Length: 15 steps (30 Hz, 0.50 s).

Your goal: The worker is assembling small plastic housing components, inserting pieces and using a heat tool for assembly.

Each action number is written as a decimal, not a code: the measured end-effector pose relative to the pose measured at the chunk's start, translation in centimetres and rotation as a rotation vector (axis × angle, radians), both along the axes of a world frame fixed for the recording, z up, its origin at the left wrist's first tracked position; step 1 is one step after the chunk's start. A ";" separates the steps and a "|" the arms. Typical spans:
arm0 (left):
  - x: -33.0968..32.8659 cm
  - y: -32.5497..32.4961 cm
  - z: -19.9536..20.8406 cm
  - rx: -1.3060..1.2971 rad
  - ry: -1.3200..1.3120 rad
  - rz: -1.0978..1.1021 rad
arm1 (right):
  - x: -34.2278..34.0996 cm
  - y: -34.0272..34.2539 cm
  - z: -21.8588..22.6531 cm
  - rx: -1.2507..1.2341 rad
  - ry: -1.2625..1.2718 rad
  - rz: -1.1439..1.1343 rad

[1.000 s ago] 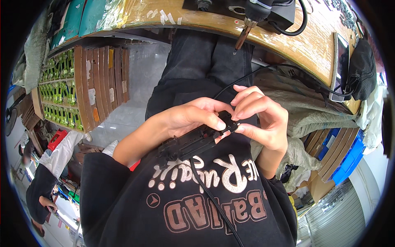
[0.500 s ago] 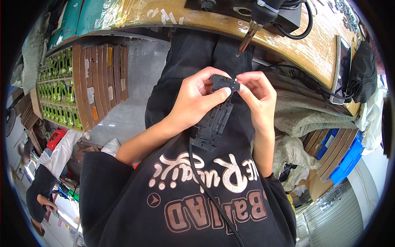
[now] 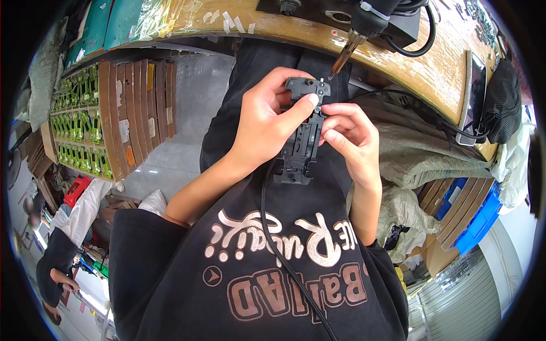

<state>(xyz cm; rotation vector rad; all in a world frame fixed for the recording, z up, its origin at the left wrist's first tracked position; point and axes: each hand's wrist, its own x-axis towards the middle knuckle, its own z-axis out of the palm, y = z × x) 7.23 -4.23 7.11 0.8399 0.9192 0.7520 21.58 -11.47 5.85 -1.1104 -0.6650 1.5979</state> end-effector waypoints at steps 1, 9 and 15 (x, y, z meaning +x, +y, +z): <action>0.1 0.1 0.2 0.004 0.012 0.004 | -0.1 0.0 0.2 -0.002 -0.027 0.000; 0.1 0.3 0.5 0.023 0.014 -0.001 | -0.3 0.0 0.5 0.003 -0.048 -0.029; 0.3 0.3 0.7 0.017 -0.004 0.002 | -0.1 0.1 0.7 0.019 -0.042 -0.039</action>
